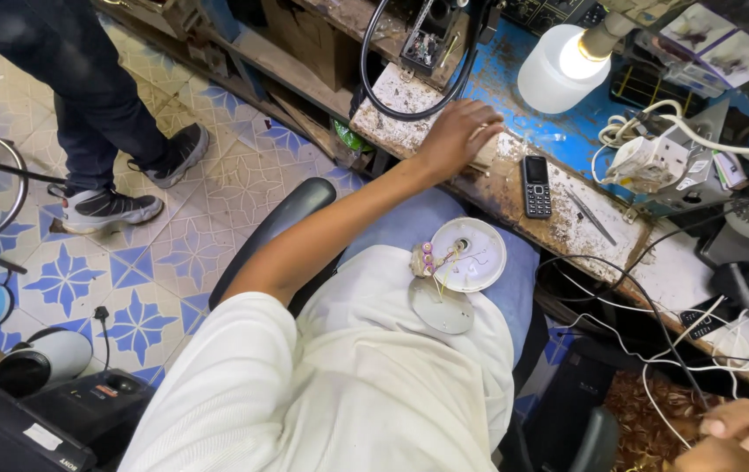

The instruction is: Soldering wires onto a circular electronic component using a soldering iron and solder wire.

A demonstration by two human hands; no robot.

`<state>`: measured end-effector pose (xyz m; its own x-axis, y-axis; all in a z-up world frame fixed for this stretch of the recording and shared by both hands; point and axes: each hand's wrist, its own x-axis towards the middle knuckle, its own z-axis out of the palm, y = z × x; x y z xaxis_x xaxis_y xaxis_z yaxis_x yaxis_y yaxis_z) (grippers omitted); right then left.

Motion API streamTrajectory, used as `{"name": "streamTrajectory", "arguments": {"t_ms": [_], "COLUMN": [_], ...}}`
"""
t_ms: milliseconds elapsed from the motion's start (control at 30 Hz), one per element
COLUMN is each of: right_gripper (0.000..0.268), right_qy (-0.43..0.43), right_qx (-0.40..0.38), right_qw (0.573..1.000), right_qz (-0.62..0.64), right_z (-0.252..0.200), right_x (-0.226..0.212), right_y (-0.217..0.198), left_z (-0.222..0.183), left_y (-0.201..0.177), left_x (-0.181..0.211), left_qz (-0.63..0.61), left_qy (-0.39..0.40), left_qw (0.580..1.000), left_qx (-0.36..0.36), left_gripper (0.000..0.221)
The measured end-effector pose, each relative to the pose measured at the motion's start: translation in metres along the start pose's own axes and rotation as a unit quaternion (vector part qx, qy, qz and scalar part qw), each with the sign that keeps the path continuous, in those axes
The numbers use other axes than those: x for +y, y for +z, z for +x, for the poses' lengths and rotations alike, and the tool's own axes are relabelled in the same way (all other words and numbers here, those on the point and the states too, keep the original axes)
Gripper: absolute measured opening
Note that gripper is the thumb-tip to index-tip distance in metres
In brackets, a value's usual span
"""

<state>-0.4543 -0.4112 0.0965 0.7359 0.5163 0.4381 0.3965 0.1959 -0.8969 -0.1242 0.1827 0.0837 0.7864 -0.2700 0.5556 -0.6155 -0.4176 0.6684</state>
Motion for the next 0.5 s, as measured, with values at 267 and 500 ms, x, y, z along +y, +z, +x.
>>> {"name": "streamTrajectory", "arguments": {"t_ms": [267, 500], "right_gripper": [0.037, 0.038], "right_qy": [-0.027, -0.069], "right_qx": [0.55, 0.578], "right_qw": [0.775, 0.761], "right_qz": [-0.31, -0.286], "right_z": [0.2, 0.225], "right_x": [-0.03, -0.009], "right_y": [0.266, 0.288], "left_z": [-0.07, -0.097], "left_y": [-0.085, -0.101], "left_x": [-0.019, -0.011], "left_qz": [0.026, 0.074], "left_qy": [-0.062, -0.031], "left_qw": [0.991, 0.986], "left_qx": [0.116, 0.143], "left_gripper": [0.031, 0.029]}}
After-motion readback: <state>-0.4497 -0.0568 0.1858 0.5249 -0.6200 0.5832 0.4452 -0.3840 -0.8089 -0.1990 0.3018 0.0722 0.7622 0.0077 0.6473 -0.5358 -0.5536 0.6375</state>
